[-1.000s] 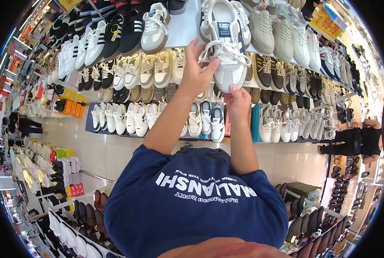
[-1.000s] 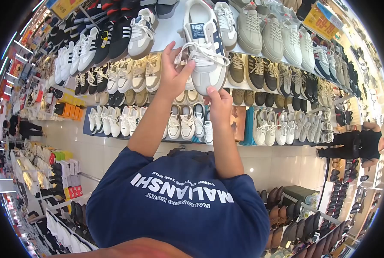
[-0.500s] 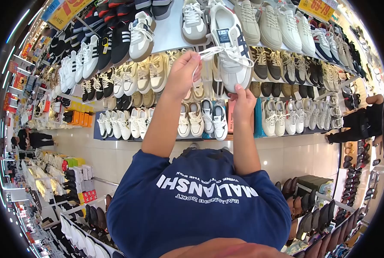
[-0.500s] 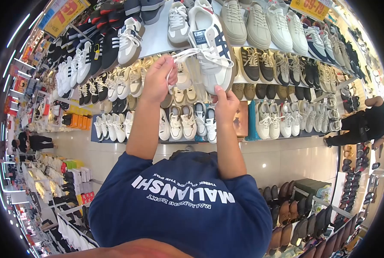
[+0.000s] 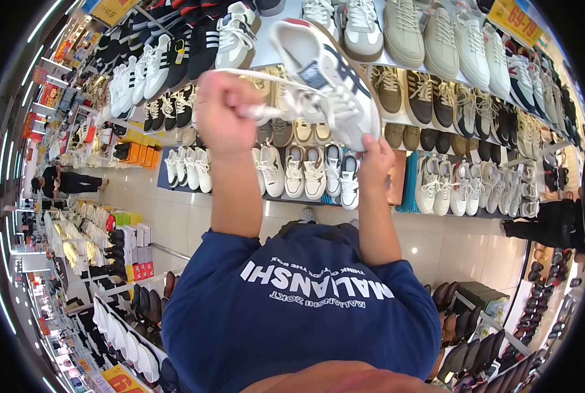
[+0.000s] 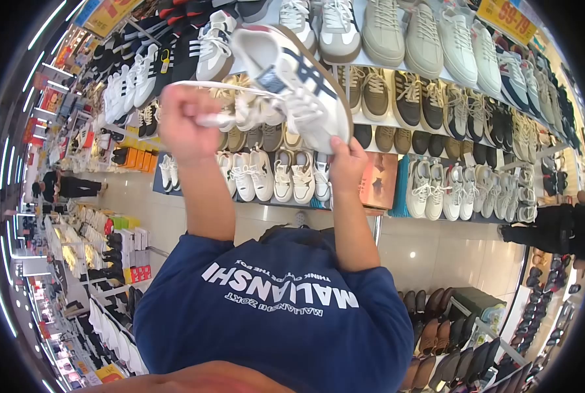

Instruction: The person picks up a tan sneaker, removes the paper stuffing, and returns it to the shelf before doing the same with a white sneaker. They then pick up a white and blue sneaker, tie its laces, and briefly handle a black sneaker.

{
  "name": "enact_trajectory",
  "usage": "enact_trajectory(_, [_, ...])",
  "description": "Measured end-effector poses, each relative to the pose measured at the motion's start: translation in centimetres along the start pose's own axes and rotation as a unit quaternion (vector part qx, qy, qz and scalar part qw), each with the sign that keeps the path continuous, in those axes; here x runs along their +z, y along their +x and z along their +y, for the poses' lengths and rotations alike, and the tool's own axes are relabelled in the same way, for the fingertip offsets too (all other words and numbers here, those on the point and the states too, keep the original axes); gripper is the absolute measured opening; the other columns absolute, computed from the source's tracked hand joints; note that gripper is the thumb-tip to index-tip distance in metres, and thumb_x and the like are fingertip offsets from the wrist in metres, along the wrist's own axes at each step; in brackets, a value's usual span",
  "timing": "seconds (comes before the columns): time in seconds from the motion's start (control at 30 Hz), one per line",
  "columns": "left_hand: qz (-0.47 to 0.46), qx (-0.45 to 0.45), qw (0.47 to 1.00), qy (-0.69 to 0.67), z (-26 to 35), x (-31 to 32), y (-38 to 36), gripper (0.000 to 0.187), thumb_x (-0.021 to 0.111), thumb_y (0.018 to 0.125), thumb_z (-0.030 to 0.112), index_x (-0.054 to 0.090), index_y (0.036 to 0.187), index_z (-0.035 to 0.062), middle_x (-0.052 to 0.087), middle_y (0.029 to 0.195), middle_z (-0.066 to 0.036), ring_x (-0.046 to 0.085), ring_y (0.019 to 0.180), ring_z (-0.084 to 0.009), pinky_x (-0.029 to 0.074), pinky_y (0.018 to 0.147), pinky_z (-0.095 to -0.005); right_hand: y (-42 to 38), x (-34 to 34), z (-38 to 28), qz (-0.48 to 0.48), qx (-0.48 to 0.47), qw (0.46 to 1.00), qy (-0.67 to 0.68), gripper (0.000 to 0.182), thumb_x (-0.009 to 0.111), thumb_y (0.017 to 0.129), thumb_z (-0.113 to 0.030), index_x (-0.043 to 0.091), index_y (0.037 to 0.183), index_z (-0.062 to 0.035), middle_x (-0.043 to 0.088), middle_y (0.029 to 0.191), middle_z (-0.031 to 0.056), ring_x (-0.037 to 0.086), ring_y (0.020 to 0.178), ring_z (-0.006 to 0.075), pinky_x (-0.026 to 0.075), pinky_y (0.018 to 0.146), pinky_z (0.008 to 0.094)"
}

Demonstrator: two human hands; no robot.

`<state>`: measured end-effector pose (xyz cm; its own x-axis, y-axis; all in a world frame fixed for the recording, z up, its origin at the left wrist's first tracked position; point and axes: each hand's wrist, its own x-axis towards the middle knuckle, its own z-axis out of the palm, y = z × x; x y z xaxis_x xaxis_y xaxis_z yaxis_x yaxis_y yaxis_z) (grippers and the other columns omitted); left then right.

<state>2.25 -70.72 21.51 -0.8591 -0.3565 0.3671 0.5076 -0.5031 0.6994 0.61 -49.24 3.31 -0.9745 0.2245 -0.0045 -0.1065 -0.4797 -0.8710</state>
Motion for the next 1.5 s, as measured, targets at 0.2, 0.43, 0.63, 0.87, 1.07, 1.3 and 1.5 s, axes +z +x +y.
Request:
enact_trajectory(0.2, [0.021, 0.145, 0.984, -0.098, 10.0, -5.7, 1.9, 0.031, 0.055, 0.098, 0.024, 0.048, 0.069, 0.0126, 0.037, 0.062, 0.004, 0.033, 0.053, -0.0091, 0.031, 0.053, -0.0264, 0.8, -3.8, 1.2, 0.013, 0.014, 1.0, -0.001, 0.022, 0.064, 0.087, -0.018, 0.067, 0.088, 0.0037, 0.061, 0.068, 0.0036, 0.048, 0.048, 0.0086, 0.036, 0.044, 0.0228])
enact_trajectory(0.43, [-0.05, 0.017, 0.994, 0.092, 3.6, -10.3, 0.3, 0.022, 0.054, 0.097, 0.02, 0.055, 0.081, 0.0047, 0.053, 0.069, -0.005, 0.047, 0.059, -0.0138, 0.04, 0.057, -0.0289, -1.3, 1.8, -1.5, -0.03, 0.013, 0.999, 0.011, 0.024, 0.061, 0.089, -0.018, 0.068, 0.092, 0.005, 0.062, 0.071, 0.0041, 0.05, 0.054, 0.0088, 0.039, 0.048, 0.0231])
enact_trajectory(0.63, [-0.109, 0.005, 0.922, 0.372, -5.8, -6.0, -5.1, 0.049, 0.09, 0.07, 0.022, 0.061, 0.104, 0.0024, 0.052, 0.07, 0.002, 0.048, 0.061, -0.0055, 0.04, 0.055, -0.0218, -2.1, 4.7, -0.3, -0.048, -0.015, 0.998, 0.031, 0.028, 0.06, 0.09, -0.019, 0.067, 0.098, 0.0064, 0.065, 0.079, 0.0066, 0.055, 0.059, 0.0102, 0.044, 0.052, 0.0248])
enact_trajectory(0.87, [-0.129, -0.03, 0.902, 0.412, -5.8, -6.7, -2.5, 0.025, 0.079, 0.08, 0.02, 0.063, 0.083, 0.0007, 0.049, 0.067, -0.002, 0.046, 0.059, -0.0112, 0.039, 0.054, -0.0273, -3.7, 6.8, 0.6, -0.013, -0.014, 1.0, 0.011, 0.03, 0.06, 0.092, -0.022, 0.066, 0.098, 0.0064, 0.066, 0.081, 0.0075, 0.056, 0.061, 0.0106, 0.044, 0.052, 0.0248])
enact_trajectory(1.07, [-0.337, -0.071, 0.844, 0.411, -4.9, -8.7, -4.3, 0.02, 0.069, 0.085, 0.018, 0.064, 0.075, 0.0021, 0.055, 0.069, -0.011, 0.054, 0.06, -0.0251, 0.044, 0.058, -0.037, -3.3, 7.7, 2.0, -0.009, 0.036, 0.993, 0.114, 0.029, 0.056, 0.096, -0.022, 0.064, 0.097, 0.0058, 0.067, 0.084, 0.0094, 0.06, 0.064, 0.0135, 0.048, 0.055, 0.0256])
enact_trajectory(1.3, [-0.563, -0.244, 0.667, 0.423, -7.0, -13.2, -10.5, 0.035, 0.068, 0.085, 0.036, 0.068, 0.083, 0.0008, 0.064, 0.088, -0.018, 0.062, 0.074, -0.0359, 0.05, 0.07, -0.0432, -2.3, 8.3, 2.5, 0.051, 0.022, 0.993, 0.105, 0.028, 0.056, 0.096, -0.022, 0.062, 0.093, 0.0054, 0.067, 0.085, 0.013, 0.065, 0.066, 0.0193, 0.052, 0.055, 0.0309])
enact_trajectory(1.5, [-0.329, -0.249, 0.853, 0.321, -4.6, -18.2, -7.7, 0.099, 0.077, 0.08, 0.04, 0.019, 0.152, 0.0059, 0.042, 0.141, -0.014, 0.061, 0.097, -0.0207, 0.049, 0.072, -0.0319, -4.7, 9.8, 3.7, -0.03, 0.012, 0.998, 0.055, 0.028, 0.06, 0.093, -0.021, 0.064, 0.09, 0.0069, 0.069, 0.088, 0.016, 0.064, 0.065, 0.0195, 0.048, 0.051, 0.0289])
